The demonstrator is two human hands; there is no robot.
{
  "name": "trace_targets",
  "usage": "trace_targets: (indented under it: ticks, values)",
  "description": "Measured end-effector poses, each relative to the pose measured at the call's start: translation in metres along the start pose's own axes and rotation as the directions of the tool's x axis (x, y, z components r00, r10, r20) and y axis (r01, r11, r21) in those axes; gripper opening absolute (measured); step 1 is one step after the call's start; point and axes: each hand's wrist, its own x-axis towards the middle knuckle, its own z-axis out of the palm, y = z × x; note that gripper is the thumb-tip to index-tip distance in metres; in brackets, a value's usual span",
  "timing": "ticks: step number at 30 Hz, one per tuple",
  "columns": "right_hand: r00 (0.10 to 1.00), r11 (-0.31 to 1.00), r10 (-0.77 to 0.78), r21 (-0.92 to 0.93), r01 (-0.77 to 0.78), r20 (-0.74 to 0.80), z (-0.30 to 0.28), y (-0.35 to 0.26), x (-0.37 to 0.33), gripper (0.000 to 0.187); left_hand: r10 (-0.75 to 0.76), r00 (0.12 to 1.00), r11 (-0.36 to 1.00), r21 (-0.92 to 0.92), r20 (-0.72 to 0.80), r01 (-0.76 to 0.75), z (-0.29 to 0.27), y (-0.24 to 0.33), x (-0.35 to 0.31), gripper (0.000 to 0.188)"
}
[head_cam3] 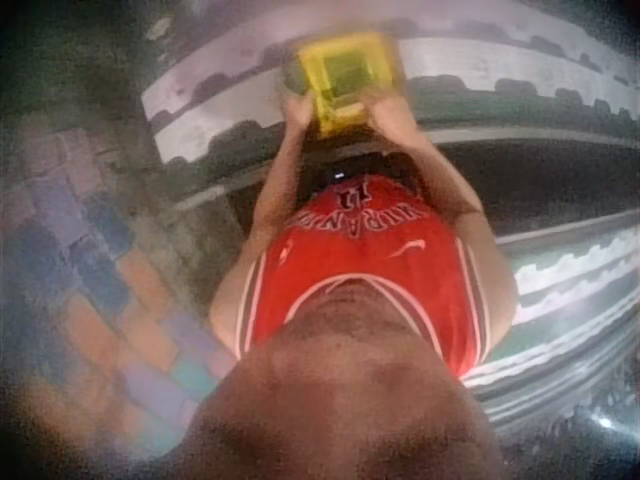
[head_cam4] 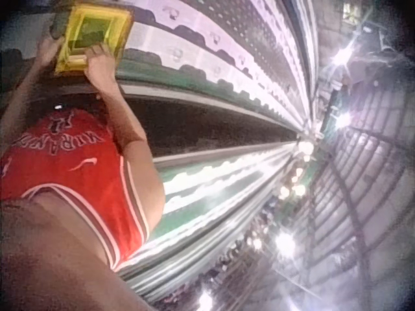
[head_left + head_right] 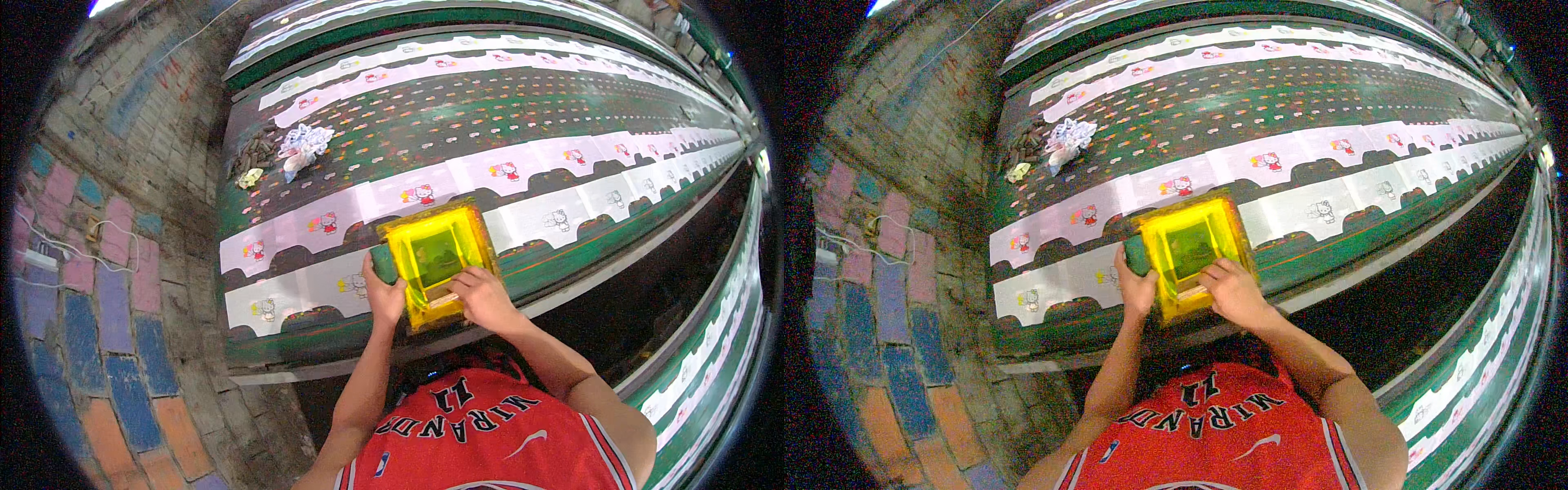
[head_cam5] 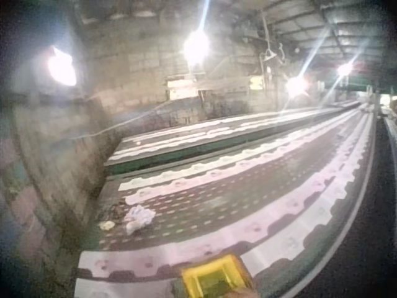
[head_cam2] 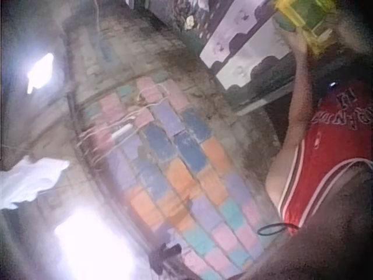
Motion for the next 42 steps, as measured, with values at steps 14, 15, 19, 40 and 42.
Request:
trace_targets:
  ticks: [14,15,19,40,42]
  values:
    - [0.998,0.994,0.033,0.102,-0.039,0.062,-0.006,0.072,-0.046,0.038,-0.004,0.997,0.991,0.136,0.072,-0.006,0.067,0.02,-0.016,0.084]
    - [0.998,0.993,0.035,0.11,-0.041,0.051,-0.009,0.071,-0.046,0.04,-0.002,0.997,0.989,0.145,0.083,-0.01,0.067,0.02,-0.015,0.084]
    - [0.999,0.995,0.002,0.1,-0.007,0.052,-0.008,0.076,-0.047,0.041,-0.02,0.997,0.989,0.146,0.071,0.01,0.071,0.021,-0.017,0.084]
    - [0.997,0.997,0.073,0.021,-0.073,0.016,0.022,0.126,0.043,0.021,0.0,0.997,0.982,0.188,0.073,-0.014,0.075,0.018,-0.017,0.086]
    - [0.997,0.997,0.07,0.031,-0.069,-0.023,0.016,0.131,0.073,0.021,0.06,0.997,0.985,0.156,0.048,-0.067,0.076,0.006,-0.015,0.086]
